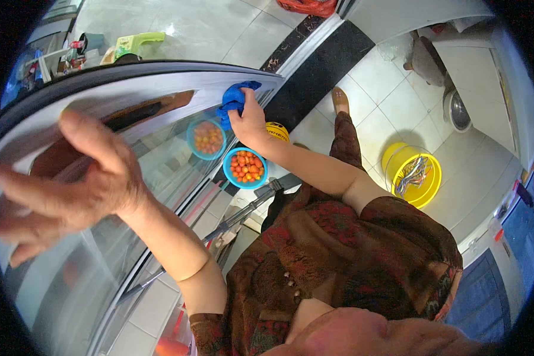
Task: Using a cloth to clean a sliding glass door and the surrounding frame.
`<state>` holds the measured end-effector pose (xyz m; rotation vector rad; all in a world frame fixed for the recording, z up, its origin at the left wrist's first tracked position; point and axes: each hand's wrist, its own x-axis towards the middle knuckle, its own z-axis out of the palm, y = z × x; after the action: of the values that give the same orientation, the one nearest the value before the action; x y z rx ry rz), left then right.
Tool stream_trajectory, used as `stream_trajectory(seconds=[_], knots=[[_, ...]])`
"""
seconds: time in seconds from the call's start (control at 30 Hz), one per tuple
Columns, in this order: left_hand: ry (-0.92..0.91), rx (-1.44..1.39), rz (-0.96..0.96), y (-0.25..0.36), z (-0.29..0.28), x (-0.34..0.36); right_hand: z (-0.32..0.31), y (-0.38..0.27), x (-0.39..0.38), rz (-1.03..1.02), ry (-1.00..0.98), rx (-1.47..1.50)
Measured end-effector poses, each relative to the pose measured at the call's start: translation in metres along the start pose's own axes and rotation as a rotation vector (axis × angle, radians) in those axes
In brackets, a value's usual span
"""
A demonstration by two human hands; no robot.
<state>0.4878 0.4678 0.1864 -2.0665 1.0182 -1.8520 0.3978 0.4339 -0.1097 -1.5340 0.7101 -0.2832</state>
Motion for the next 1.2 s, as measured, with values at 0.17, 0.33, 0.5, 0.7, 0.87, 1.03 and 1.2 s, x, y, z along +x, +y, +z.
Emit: stream_trajectory(seconds=[0.17, 0.33, 0.5, 0.7, 0.87, 1.03, 1.2], knots=[[-0.044, 0.001, 0.138, -0.017, -0.01, -0.005, 0.01, 0.047, 0.022, 0.229, -0.045, -0.038], [-0.267, -0.268, 0.014, 0.039, -0.03, -0.031, 0.008, 0.124, 0.064, 0.438, -0.022, 0.008], [-0.614, -0.659, -0.059, 0.114, -0.013, -0.072, -0.008, 0.174, 0.1, 0.361, 0.007, -0.112], [-0.668, -0.609, 0.01, 0.136, 0.019, -0.099, -0.068, 0.051, 0.098, 0.051, -0.121, 0.012], [-0.596, -0.39, 0.153, 0.142, 0.031, -0.106, -0.058, 0.029, 0.1, -0.287, -0.247, -0.111], [-0.602, -0.371, 0.164, 0.147, 0.033, -0.107, -0.046, 0.144, 0.148, 0.123, -0.365, -0.294], [-0.597, -0.378, 0.152, 0.14, 0.029, -0.109, -0.038, 0.086, 0.132, -0.024, -0.368, -0.215]])
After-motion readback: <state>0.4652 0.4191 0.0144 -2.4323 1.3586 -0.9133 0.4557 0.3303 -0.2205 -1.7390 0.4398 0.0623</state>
